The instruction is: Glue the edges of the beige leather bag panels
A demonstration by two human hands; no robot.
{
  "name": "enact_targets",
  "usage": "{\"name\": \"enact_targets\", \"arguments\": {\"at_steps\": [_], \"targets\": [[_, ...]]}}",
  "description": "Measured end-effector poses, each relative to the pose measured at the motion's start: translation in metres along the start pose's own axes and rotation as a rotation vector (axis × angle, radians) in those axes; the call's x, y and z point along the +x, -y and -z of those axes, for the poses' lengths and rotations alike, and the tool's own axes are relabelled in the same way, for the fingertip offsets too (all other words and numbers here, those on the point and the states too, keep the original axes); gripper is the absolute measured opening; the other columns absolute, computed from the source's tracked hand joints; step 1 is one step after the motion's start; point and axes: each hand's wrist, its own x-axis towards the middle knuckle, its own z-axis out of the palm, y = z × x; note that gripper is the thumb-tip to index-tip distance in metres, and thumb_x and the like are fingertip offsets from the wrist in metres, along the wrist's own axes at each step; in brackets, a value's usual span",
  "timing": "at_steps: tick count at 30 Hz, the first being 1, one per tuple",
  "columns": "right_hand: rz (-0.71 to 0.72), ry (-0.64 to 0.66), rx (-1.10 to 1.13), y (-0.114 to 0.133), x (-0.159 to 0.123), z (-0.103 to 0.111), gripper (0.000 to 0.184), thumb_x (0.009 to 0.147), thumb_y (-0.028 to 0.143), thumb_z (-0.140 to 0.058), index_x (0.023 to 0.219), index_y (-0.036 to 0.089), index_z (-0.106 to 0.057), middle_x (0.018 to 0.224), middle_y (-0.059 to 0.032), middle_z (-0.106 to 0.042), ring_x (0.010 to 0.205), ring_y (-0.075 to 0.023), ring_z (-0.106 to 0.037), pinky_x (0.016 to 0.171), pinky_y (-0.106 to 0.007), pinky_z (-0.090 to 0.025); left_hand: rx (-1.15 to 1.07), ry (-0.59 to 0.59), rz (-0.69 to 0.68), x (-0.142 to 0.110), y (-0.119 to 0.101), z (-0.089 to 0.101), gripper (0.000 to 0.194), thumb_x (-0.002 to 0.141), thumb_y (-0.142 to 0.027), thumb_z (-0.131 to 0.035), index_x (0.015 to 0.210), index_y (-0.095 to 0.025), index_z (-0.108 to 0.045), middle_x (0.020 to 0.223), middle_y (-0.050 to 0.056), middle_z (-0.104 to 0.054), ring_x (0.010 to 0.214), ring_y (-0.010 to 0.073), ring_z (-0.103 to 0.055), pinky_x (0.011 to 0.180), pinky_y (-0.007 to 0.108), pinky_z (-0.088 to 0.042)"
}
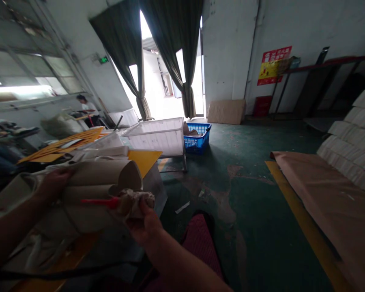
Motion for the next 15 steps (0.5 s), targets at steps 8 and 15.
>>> {"name": "enact_targets", "arguments": {"at_steps": [8, 15], "targets": [[0.319, -0.115, -0.04, 0.08, 0.009, 0.04, 0.018, 0.091, 0.039, -0.087, 0.093, 0.023, -0.078, 0.091, -0.0005, -0.084, 0.083, -0.0169, -0.077, 0.07, -0.026, -0.063, -0.125, -0.086, 0.087, -0.016, 0.023, 0.007, 0.051, 0.101, -0.036, -0.061, 0.14, -0.004, -0.069, 0.104, 0.004, -0.074, 0.109, 0.0253, -0.062, 0.094, 0.032, -0.047], [0.349, -0.25, -0.004, 0.103, 0.007, 0.074, 0.008, 0.099, 0.029, -0.076, 0.096, 0.022, -0.077, 0.09, -0.0021, -0.085, 0.078, -0.0182, -0.079, 0.066, -0.027, -0.065, -0.19, -0.174, 0.019, -0.009, 0.031, -0.01, 0.043, 0.092, -0.038, -0.057, 0.111, -0.006, -0.078, 0.1, 0.008, -0.082, 0.112, 0.0312, -0.07, 0.095, 0.041, -0.054]]}}
